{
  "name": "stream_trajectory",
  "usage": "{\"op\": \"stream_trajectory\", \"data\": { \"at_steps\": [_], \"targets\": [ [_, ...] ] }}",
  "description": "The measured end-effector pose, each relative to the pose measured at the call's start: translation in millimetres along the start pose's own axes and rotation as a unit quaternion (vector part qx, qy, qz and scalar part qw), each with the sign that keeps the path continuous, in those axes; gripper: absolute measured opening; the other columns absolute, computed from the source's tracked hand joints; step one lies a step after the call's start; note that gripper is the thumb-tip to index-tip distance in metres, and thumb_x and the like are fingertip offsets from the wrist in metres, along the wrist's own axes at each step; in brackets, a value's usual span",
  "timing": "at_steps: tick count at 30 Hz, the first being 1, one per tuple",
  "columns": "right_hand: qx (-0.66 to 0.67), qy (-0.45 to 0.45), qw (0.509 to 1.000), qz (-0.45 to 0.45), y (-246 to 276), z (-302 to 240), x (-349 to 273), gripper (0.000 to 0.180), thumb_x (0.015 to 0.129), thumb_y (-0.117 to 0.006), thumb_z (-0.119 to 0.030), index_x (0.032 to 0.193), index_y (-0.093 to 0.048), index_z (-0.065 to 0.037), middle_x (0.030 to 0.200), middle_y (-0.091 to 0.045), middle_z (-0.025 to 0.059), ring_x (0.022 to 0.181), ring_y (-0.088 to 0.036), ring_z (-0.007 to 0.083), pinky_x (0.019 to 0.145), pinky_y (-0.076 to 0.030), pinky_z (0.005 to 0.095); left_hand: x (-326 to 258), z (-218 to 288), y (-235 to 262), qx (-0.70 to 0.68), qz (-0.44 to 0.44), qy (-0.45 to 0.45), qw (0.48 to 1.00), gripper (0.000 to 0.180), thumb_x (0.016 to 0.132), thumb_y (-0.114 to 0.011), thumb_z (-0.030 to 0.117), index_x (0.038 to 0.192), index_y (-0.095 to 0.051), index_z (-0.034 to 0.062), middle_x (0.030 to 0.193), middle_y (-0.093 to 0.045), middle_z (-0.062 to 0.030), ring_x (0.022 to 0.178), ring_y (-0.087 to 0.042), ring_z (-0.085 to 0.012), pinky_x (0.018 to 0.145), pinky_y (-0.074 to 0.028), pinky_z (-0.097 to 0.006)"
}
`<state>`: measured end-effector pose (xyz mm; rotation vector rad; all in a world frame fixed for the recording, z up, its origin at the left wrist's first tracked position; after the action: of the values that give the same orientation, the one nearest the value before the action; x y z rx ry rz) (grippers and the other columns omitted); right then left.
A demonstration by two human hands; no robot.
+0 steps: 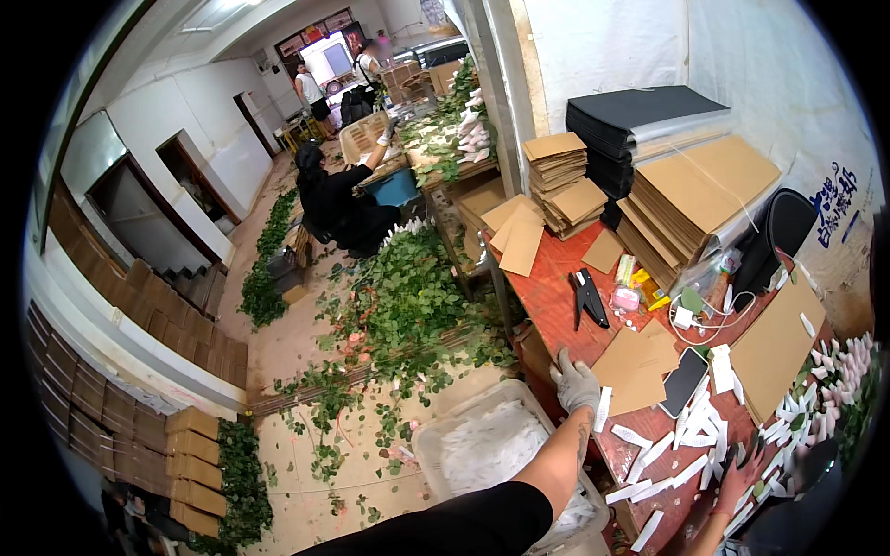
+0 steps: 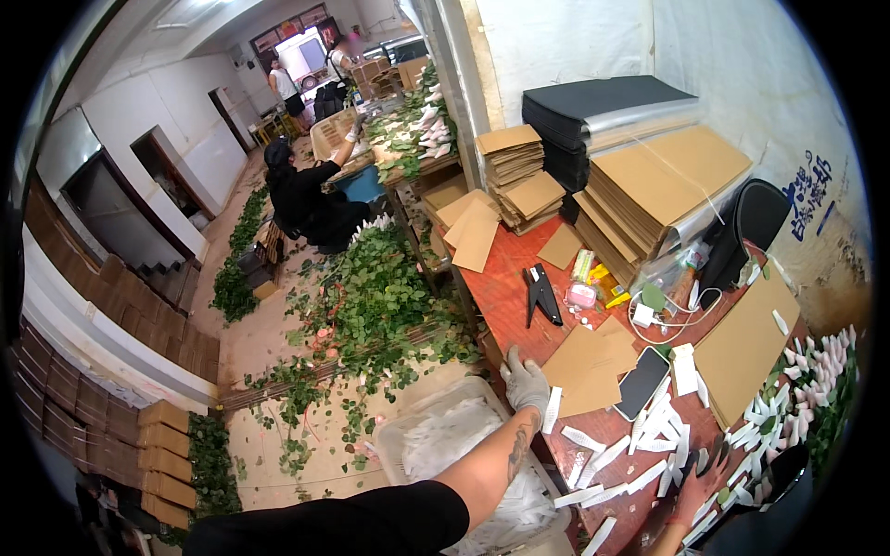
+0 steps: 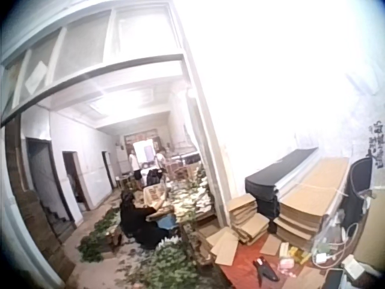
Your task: The person bundles roses by placing them into a grey corrugated wrap on a table and secures them using a handheld cutting tool.
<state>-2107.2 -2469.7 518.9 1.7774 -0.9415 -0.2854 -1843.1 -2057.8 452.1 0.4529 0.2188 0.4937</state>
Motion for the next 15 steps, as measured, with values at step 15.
{"op": "stream_trajectory", "data": {
  "at_steps": [15],
  "targets": [
    [0.107, 0.004, 0.989, -0.103, -22, -109, -131, 0.056, 0.072, -0.068, -0.026, 0.124, -0.056, -0.01, 0.129, -0.051, 0.0161, 0.126, -0.039, 0.0349, 0.107, -0.027, 0.0469, -31, 46, -62, 0.653, -0.156, -0.338, 0.66, 0.05, 0.092, -0.041, 0.031, 0.129, -0.049, -0.0022, 0.142, -0.035, -0.0195, 0.135, -0.021, -0.0452, 0.108, -0.018, -0.059]
  ]
}}
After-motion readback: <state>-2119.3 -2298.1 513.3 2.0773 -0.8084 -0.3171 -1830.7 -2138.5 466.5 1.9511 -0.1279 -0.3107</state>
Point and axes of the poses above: each hand's wrist, its own x-axis towards the middle knuckle, its own y-axis out of the back of the hand, z = x × y, the point moved 9 cm from there along x, towards the middle knuckle
